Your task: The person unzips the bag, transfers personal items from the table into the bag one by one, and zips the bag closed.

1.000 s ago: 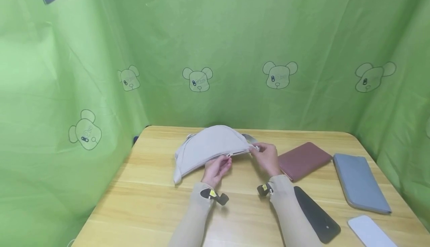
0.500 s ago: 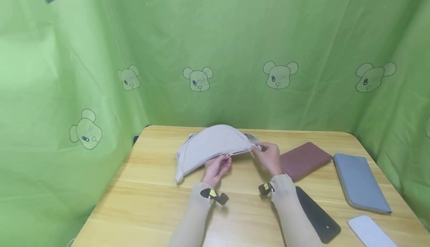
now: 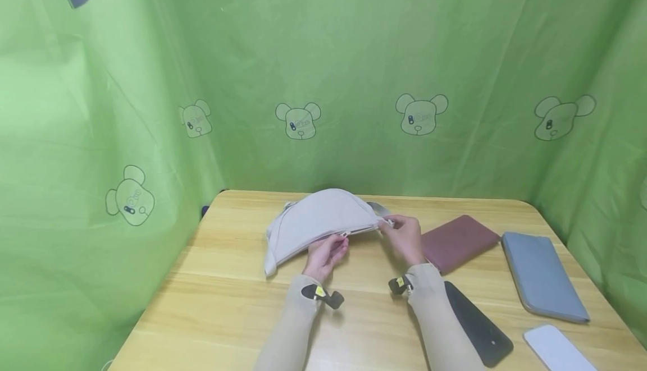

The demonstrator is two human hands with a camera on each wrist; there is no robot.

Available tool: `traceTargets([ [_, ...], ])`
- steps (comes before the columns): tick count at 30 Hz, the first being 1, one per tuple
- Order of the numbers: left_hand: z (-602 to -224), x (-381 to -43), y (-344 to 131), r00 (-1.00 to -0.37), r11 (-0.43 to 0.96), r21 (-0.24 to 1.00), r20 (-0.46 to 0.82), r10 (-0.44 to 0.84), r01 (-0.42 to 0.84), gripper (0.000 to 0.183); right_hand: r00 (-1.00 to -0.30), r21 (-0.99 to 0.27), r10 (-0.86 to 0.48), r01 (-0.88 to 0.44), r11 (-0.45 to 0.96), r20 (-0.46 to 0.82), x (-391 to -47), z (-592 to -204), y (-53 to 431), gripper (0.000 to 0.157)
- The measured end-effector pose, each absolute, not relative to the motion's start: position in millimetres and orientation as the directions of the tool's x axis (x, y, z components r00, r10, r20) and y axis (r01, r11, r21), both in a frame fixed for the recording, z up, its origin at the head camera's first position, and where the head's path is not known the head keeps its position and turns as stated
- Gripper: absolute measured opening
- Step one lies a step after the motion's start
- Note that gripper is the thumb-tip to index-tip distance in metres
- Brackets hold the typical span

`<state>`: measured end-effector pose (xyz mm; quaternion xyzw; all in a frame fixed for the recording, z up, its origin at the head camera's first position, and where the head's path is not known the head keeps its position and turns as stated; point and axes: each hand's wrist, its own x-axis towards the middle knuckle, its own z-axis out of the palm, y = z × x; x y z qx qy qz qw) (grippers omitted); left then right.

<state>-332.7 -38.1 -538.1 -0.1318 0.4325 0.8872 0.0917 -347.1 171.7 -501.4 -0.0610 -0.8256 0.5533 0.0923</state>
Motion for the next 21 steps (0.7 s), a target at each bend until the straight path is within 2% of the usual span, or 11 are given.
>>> traceTargets([
  [21,-542.4,-335.7,-46.3,-0.945,-0.609,0.740,-0.322,0.050,-0.285,0.007,-0.967,-0.932,0.230,-0.016,0.361,0.106,-346.8,-502.8,175.9,0.030],
])
